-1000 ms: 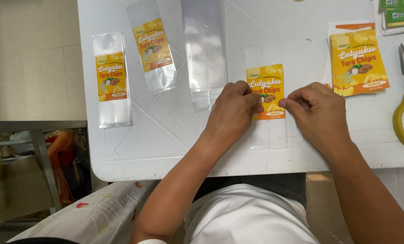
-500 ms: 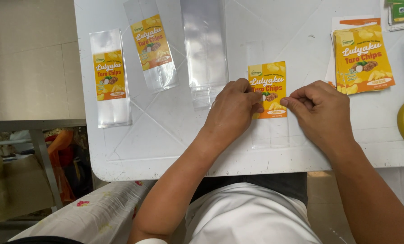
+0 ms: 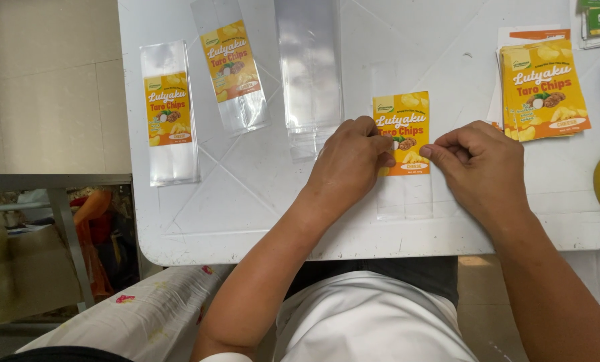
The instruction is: The person places printed labels onto clear plastic bags on a white table. They peel the backing from each label and smooth it onto the bag surface, repeating this process for several bags.
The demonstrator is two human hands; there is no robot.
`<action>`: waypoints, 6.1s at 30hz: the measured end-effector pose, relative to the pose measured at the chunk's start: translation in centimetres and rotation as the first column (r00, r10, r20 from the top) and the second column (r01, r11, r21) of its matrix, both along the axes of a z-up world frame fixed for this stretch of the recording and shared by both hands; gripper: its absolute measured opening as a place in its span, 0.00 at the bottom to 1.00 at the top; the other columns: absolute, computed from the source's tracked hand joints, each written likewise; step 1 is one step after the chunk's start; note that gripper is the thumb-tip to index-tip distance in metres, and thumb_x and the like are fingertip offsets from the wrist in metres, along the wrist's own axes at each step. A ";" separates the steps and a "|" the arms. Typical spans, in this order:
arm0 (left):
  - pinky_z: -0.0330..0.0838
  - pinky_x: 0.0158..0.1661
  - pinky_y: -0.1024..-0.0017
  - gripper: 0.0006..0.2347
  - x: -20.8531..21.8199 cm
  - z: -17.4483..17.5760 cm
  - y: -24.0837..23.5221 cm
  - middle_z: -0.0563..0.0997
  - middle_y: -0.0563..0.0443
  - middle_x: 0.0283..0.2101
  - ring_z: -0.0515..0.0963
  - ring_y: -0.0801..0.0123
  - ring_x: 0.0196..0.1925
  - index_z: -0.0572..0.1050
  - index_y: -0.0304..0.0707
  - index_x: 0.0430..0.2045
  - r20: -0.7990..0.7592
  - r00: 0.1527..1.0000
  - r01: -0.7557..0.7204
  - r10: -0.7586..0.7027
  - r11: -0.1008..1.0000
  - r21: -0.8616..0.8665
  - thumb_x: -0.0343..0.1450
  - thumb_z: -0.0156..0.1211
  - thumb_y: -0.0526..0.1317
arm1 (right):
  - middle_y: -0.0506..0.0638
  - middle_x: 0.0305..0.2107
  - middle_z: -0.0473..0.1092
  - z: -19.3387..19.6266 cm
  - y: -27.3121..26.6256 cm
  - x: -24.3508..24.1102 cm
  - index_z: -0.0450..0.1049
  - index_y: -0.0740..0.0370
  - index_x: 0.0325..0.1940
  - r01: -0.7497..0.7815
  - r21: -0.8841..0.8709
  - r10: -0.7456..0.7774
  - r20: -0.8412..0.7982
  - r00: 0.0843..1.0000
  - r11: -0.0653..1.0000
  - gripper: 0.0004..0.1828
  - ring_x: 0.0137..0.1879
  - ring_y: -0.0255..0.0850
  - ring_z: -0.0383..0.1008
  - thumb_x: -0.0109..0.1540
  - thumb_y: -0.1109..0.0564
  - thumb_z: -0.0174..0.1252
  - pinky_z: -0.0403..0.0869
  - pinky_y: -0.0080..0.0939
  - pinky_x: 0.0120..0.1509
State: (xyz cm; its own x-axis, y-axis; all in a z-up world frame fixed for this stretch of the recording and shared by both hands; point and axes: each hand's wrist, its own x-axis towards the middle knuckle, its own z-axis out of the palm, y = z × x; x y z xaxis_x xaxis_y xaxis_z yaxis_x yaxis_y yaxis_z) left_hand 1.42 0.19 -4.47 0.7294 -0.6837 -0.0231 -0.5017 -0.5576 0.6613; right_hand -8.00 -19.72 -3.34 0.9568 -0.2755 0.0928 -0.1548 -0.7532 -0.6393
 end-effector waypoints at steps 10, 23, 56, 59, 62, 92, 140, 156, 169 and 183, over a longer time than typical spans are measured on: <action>0.70 0.32 0.57 0.13 -0.3 -0.3 0.0 0.73 0.47 0.38 0.73 0.51 0.39 0.78 0.40 0.51 0.031 1.000 0.000 0.000 1.000 0.004 0.72 0.60 0.38 | 0.45 0.27 0.71 0.3 0.1 0.1 0.81 0.57 0.35 0.002 0.005 -0.002 -0.008 1.000 1.000 0.10 0.33 0.35 0.65 0.64 0.53 0.75 0.66 0.35 0.42; 0.70 0.31 0.57 0.13 -0.4 0.1 0.0 0.72 0.48 0.39 0.73 0.52 0.41 0.77 0.41 0.51 0.018 1.000 0.009 -0.009 0.999 0.045 0.72 0.60 0.39 | 0.45 0.27 0.70 0.5 0.3 0.0 0.81 0.58 0.34 0.021 0.030 -0.021 -0.021 1.000 0.999 0.10 0.33 0.35 0.65 0.64 0.54 0.75 0.66 0.34 0.43; 0.71 0.31 0.55 0.13 -0.3 0.6 -0.1 0.72 0.49 0.40 0.72 0.52 0.43 0.77 0.43 0.51 -0.015 1.000 0.004 -0.002 0.996 0.087 0.73 0.59 0.40 | 0.46 0.29 0.73 2.3 0.3 0.7 0.82 0.60 0.38 0.090 0.151 -0.072 -0.117 0.990 0.984 0.07 0.34 0.33 0.67 0.64 0.55 0.72 0.67 0.32 0.42; 0.71 0.31 0.55 0.13 -0.2 0.8 -0.1 0.72 0.48 0.39 0.72 0.52 0.42 0.77 0.43 0.51 -0.009 1.000 0.009 -0.008 0.996 0.093 0.73 0.59 0.40 | 0.48 0.31 0.74 2.7 0.1 1.2 0.83 0.61 0.40 0.058 0.130 -0.047 -0.085 0.995 0.990 0.07 0.34 0.35 0.68 0.65 0.55 0.71 0.67 0.34 0.42; 0.71 0.31 0.54 0.13 -0.3 0.7 0.0 0.72 0.48 0.39 0.72 0.52 0.42 0.77 0.43 0.52 -0.008 1.000 0.009 -0.008 0.996 0.092 0.73 0.58 0.40 | 0.49 0.31 0.73 2.9 -0.1 1.8 0.82 0.61 0.42 0.019 0.077 -0.017 -0.033 0.999 0.997 0.07 0.35 0.36 0.68 0.66 0.55 0.70 0.67 0.36 0.43; 0.78 0.44 0.61 0.14 -0.1 3.4 0.7 0.79 0.43 0.41 0.80 0.56 0.43 0.79 0.46 0.54 0.000 0.999 -0.038 0.039 0.992 0.122 0.73 0.58 0.38 | 0.55 0.39 0.71 -2.3 -0.8 5.4 0.81 0.57 0.52 -0.158 -0.232 0.199 0.168 0.965 0.960 0.08 0.48 0.56 0.77 0.74 0.56 0.57 0.75 0.50 0.47; 0.78 0.40 0.78 0.12 -3.0 8.8 19.1 0.87 0.50 0.35 0.83 0.71 0.33 0.85 0.35 0.43 -0.659 0.405 -0.914 0.634 0.309 -0.264 0.67 0.67 0.36 | 0.56 0.64 0.71 8.3 6.5 -1.9 0.71 0.64 0.70 -0.124 0.083 0.115 0.101 0.988 0.989 0.24 0.62 0.43 0.73 0.68 0.68 0.50 0.67 0.39 0.71; 0.83 0.46 0.72 0.17 -1.7 6.6 22.9 0.83 0.39 0.48 0.84 0.65 0.48 0.73 0.23 0.56 -0.532 0.557 -0.708 0.638 0.029 -0.706 0.73 0.62 0.31 | 0.60 0.68 0.64 -1.0 20.7 17.2 0.68 0.61 0.70 -0.597 -0.443 0.598 -0.155 0.786 0.669 0.33 0.77 0.58 0.57 0.73 0.35 0.39 0.54 0.65 0.77; 0.77 0.56 0.64 0.27 6.9 7.9 11.7 0.74 0.32 0.63 0.77 0.58 0.61 0.66 0.30 0.66 -0.593 0.674 -0.733 0.440 0.300 -0.611 0.71 0.67 0.38 | 0.62 0.55 0.73 3.4 9.5 3.9 0.76 0.67 0.57 -0.492 -0.353 0.604 0.398 0.691 0.796 0.22 0.63 0.64 0.72 0.62 0.52 0.63 0.71 0.58 0.68; 0.67 0.60 0.63 0.33 22.1 7.4 7.2 0.68 0.44 0.72 0.66 0.58 0.75 0.59 0.55 0.71 -0.431 0.633 -0.774 0.643 0.544 -0.324 0.67 0.60 0.44 | 0.54 0.46 0.79 -0.3 1.7 -6.3 0.80 0.69 0.49 -0.061 -0.126 0.102 0.351 0.931 0.990 0.13 0.50 0.48 0.78 0.62 0.61 0.66 0.77 0.43 0.61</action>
